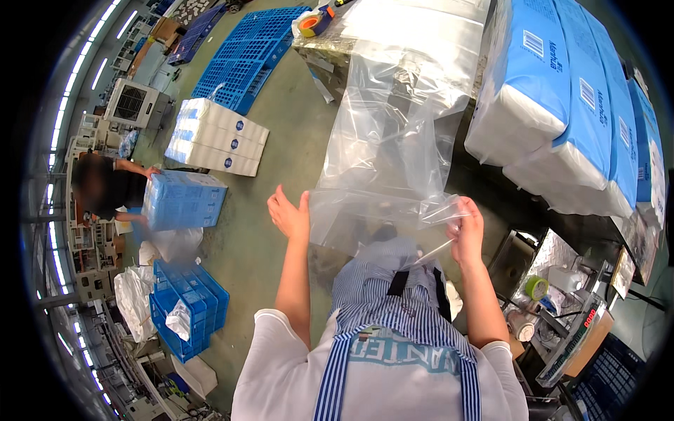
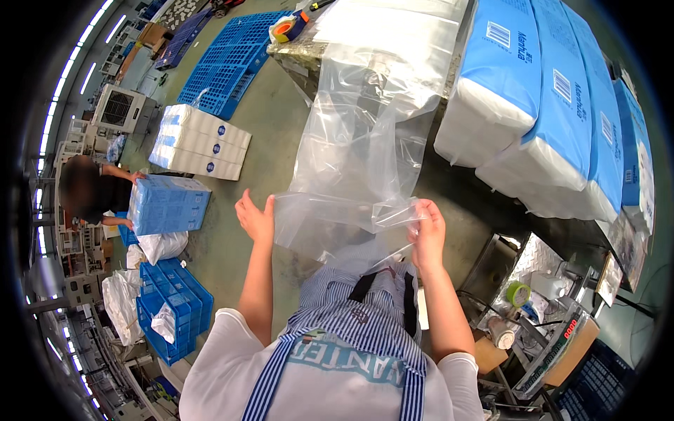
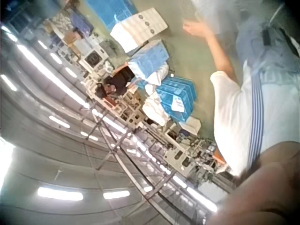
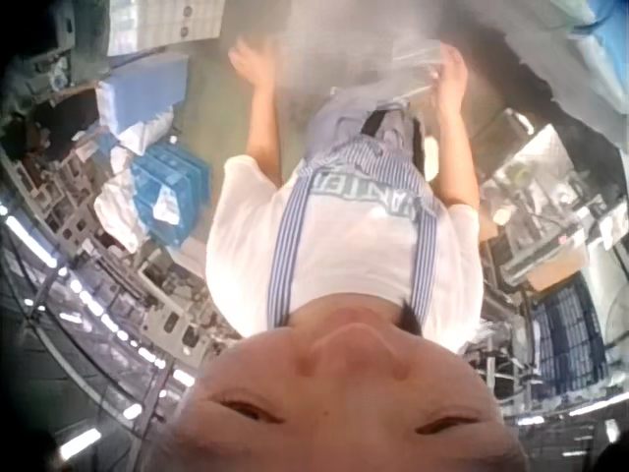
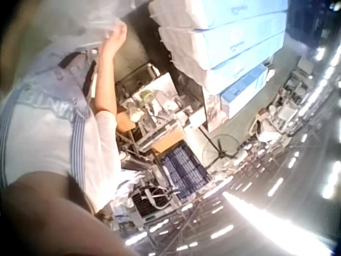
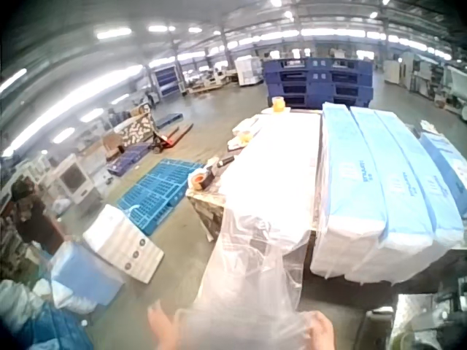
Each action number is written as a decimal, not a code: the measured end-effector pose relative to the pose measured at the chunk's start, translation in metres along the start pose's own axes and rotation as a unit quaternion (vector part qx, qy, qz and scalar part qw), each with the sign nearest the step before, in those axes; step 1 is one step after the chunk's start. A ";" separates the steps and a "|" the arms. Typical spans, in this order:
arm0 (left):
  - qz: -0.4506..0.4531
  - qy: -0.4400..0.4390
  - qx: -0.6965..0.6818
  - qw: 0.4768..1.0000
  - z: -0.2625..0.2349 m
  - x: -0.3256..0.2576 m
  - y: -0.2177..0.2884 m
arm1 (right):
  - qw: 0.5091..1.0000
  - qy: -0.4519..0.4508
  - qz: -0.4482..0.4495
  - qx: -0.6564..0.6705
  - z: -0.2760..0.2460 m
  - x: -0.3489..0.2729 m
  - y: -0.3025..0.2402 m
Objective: The person places three tissue boxes into a plastic bag, folds the bag over, and seals the package with tape using a tape dispenser.
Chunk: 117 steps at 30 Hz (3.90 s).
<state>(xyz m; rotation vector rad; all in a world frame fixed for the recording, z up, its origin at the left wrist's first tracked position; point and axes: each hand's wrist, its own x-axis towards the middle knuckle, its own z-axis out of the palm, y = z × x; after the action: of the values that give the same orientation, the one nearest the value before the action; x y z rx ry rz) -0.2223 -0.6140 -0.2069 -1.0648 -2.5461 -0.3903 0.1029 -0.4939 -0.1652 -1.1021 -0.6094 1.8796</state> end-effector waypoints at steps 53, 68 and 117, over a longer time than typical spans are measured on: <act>-0.091 -0.523 -0.115 0.840 0.027 -0.120 -0.283 | 0.664 0.240 0.049 -0.707 -0.197 -0.149 0.157; 0.075 0.210 -0.648 0.728 -0.199 0.162 -0.050 | 0.471 0.242 -0.729 -0.433 0.182 -0.077 -0.106; -0.283 -0.636 -0.694 0.183 0.109 0.030 0.217 | 0.849 0.187 -0.077 0.488 -0.372 -0.087 -0.051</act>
<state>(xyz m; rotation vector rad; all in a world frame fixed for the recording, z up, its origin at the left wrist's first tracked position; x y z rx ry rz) -0.1083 -0.4059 -0.2675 0.0519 0.6070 0.9725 0.4701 -0.5446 -0.2712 -0.6474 0.4622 1.4420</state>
